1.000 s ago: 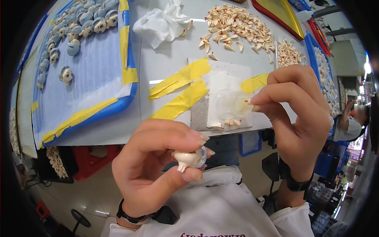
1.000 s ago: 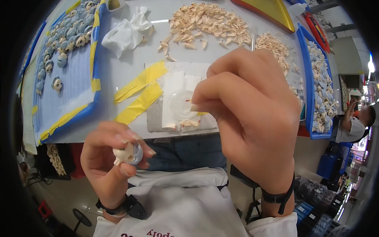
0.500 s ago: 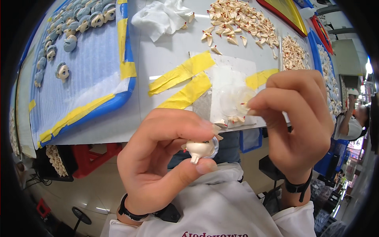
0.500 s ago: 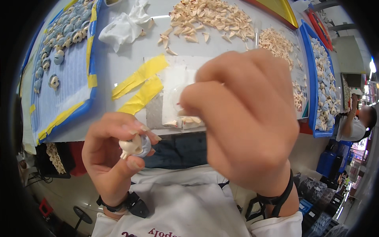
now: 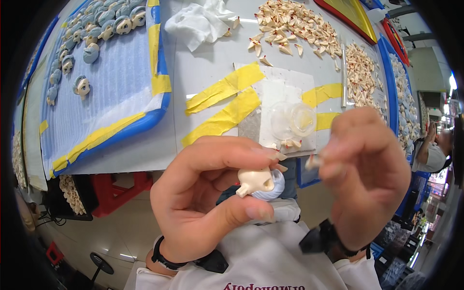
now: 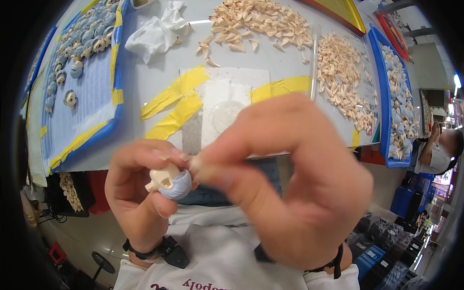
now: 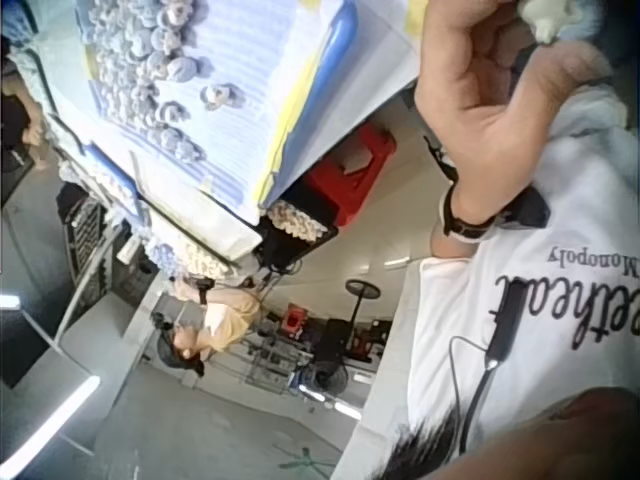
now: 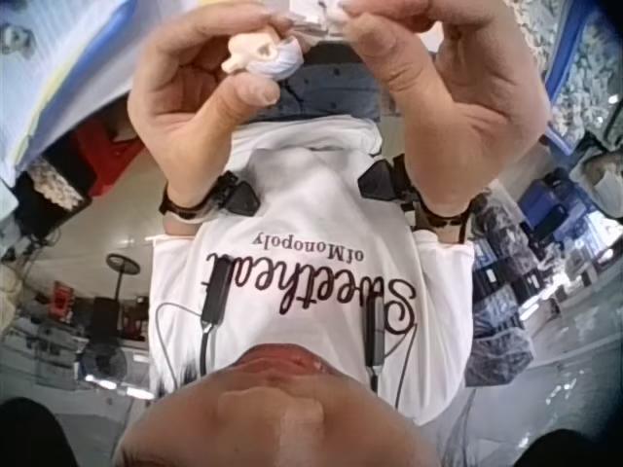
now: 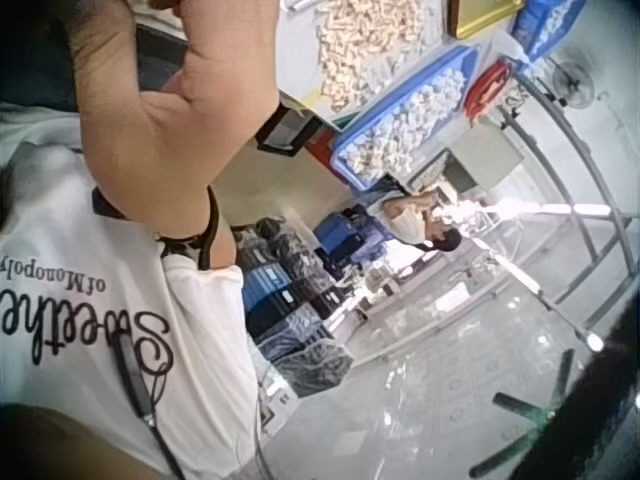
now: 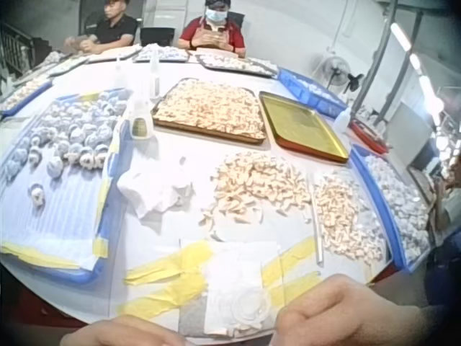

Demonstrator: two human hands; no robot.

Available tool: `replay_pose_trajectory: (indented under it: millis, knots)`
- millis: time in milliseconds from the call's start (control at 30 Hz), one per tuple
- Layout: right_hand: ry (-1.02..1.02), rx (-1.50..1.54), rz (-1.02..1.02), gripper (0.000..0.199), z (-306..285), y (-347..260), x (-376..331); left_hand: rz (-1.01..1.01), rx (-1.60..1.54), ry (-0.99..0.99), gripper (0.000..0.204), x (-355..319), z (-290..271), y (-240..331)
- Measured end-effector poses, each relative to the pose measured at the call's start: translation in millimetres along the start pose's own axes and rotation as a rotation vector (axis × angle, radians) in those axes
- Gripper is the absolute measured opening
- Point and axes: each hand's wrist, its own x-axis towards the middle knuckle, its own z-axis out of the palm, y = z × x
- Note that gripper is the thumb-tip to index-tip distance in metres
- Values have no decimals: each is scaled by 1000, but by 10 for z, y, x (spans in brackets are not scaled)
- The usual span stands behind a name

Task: The person assembles small decorative figures by hand, picking up small white petal-like pieces from a tray and attaching them to the heads of blue and white figurines. The person repeatedly picks up a figurine, applies a piece, and places the finished item into a blue tray.

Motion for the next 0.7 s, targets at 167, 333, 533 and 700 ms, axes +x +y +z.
replay_pose_trajectory:
  millis: [167,333,533,700]
  knots:
    - [-86,-37,-77,14,66,-1,-67,62,81,-48,50,-36,-25,-11]
    - [-64,-296,-299,21,53,8,-47,121,160,-109,51,-74,-106,-30]
    - [-129,-291,-246,20,8,-15,-58,77,217,-74,48,-100,-51,3]
    - [-235,-14,11,38,-171,-78,-77,397,450,-112,39,12,-6,-20]
